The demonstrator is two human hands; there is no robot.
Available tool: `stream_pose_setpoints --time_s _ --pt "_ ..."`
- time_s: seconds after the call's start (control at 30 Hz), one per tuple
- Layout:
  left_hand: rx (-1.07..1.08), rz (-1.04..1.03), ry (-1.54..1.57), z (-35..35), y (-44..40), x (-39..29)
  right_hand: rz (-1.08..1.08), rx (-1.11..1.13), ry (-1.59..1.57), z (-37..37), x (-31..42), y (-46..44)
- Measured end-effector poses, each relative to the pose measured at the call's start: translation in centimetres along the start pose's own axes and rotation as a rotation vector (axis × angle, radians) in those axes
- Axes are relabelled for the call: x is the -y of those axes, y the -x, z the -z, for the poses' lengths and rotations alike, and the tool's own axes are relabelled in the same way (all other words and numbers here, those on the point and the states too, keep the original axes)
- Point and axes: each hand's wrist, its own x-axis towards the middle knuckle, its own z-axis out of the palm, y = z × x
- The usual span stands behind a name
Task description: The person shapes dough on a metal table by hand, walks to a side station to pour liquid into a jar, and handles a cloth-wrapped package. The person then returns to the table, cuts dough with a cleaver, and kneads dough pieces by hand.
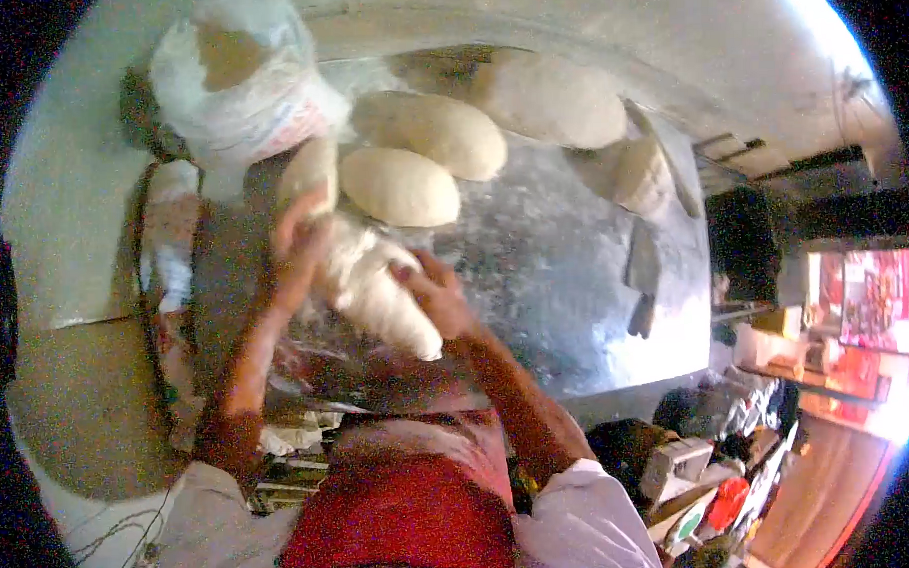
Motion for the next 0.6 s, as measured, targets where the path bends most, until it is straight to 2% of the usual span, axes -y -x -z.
stream_pose_setpoints --time_s 0.07,0.1,0.13,0.17,0.2,0.23,0.3,0.33,0.37,0.4,0.43,0.5,0.57,0.6 --pt "0.035 -0.149 0.009 -2.8 -2.6 -9.0 -0.106 -0.004 -0.377 3.1 4.1 3.4" --pt "-0.027 -0.35 -0.331 -4.2 -3.3 -11.5 -0.17 0.059 -0.572 5.0 5.4 5.1" --pt "-0.099 -0.55 -0.673 -5.9 -3.8 -12.9 -0.045 0.137 -0.733 6.7 4.4 5.1" --pt "0.002 -0.503 -0.428 -8.5 -3.9 -12.0 0.108 0.13 -0.403 8.9 3.0 5.8" --pt "0.151 -0.201 0.21 -13.1 -3.3 -10.6 0.249 0.122 -0.07 11.3 1.6 6.7" --pt "0.12 -0.205 0.113 -16.1 -2.8 -9.9 0.255 0.122 -0.067 14.0 0.4 6.9" --pt "0.115 -0.18 -0.124 -21.7 -1.9 -5.6 0.043 -0.308 0.373 19.6 -2.3 5.9" --pt "0.148 -0.129 -0.255 -24.9 -0.5 -1.8 0.055 -0.546 0.387 22.5 -4.9 5.8" --pt "0.201 -0.115 -0.524 -27.9 1.3 0.4 -0.033 -0.554 0.41 25.9 -6.4 6.9" --pt "0.131 -0.091 -0.684 -31.0 3.7 3.0 -0.115 -0.564 0.432 28.8 -7.0 8.0" --pt "0.116 -0.09 -0.638 -32.6 3.3 2.6 -0.121 -0.559 0.428 30.4 -6.9 8.2" --pt "0.121 -0.06 -0.601 -34.7 3.9 1.6 0.009 -0.616 0.773 32.1 -7.6 9.9" --pt "0.253 -0.178 -0.831 -34.6 1.4 3.1 0.032 -0.537 0.778 33.4 -5.2 7.8" --pt "0.238 -0.163 -0.85 -34.5 0.5 4.9 0.027 -0.483 0.789 33.6 -4.0 7.0"
